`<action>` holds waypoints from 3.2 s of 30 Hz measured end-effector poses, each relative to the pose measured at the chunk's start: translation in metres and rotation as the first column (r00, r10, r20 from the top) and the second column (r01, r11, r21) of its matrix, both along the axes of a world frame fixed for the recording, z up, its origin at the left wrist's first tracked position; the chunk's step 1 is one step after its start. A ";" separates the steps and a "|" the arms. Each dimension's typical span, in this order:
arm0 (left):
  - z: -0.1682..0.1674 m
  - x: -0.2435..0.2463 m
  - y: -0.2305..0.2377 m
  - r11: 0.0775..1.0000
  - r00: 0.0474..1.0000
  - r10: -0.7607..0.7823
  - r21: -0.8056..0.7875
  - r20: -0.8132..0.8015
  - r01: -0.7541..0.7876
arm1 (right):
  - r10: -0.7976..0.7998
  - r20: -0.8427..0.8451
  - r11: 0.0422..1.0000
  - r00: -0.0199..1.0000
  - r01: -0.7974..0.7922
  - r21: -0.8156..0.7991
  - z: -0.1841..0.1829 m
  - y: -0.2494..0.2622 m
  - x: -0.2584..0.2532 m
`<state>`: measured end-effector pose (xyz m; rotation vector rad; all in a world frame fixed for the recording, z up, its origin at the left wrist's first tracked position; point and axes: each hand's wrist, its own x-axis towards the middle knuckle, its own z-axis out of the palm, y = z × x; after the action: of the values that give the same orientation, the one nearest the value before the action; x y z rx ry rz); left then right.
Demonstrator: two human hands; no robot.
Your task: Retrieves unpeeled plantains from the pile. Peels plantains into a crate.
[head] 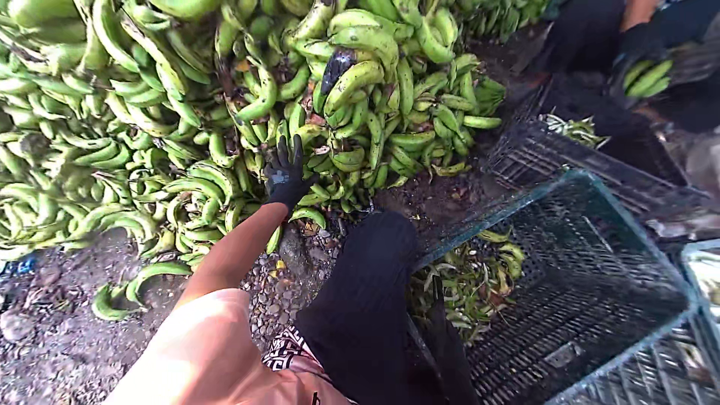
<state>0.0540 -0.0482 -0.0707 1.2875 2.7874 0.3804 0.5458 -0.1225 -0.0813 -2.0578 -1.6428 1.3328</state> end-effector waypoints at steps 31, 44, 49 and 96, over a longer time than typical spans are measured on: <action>0.128 0.002 0.059 0.911 0.990 -0.107 0.408 0.091 0.061 | 0.142 -0.011 0.989 0.990 -0.141 0.043 0.004 0.004 0.009; 0.157 0.056 0.204 0.749 0.516 -0.662 -0.453 -0.543 0.484 | 0.104 -0.017 0.994 0.994 -0.105 -0.028 -0.002 0.009 0.010; 0.144 0.079 0.245 0.837 0.686 -0.532 -0.432 -0.496 0.336 | 0.074 -0.025 0.997 0.997 -0.074 -0.032 -0.001 0.012 0.010; 0.114 0.372 0.074 0.587 0.356 -0.695 0.207 0.625 0.783 | 0.107 0.218 0.827 0.970 -0.208 0.522 0.076 0.020 0.036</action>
<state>0.4262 0.0256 0.0429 1.7677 1.3872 0.4453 0.5819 -0.1027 -0.0056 -1.7567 -2.0135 0.6067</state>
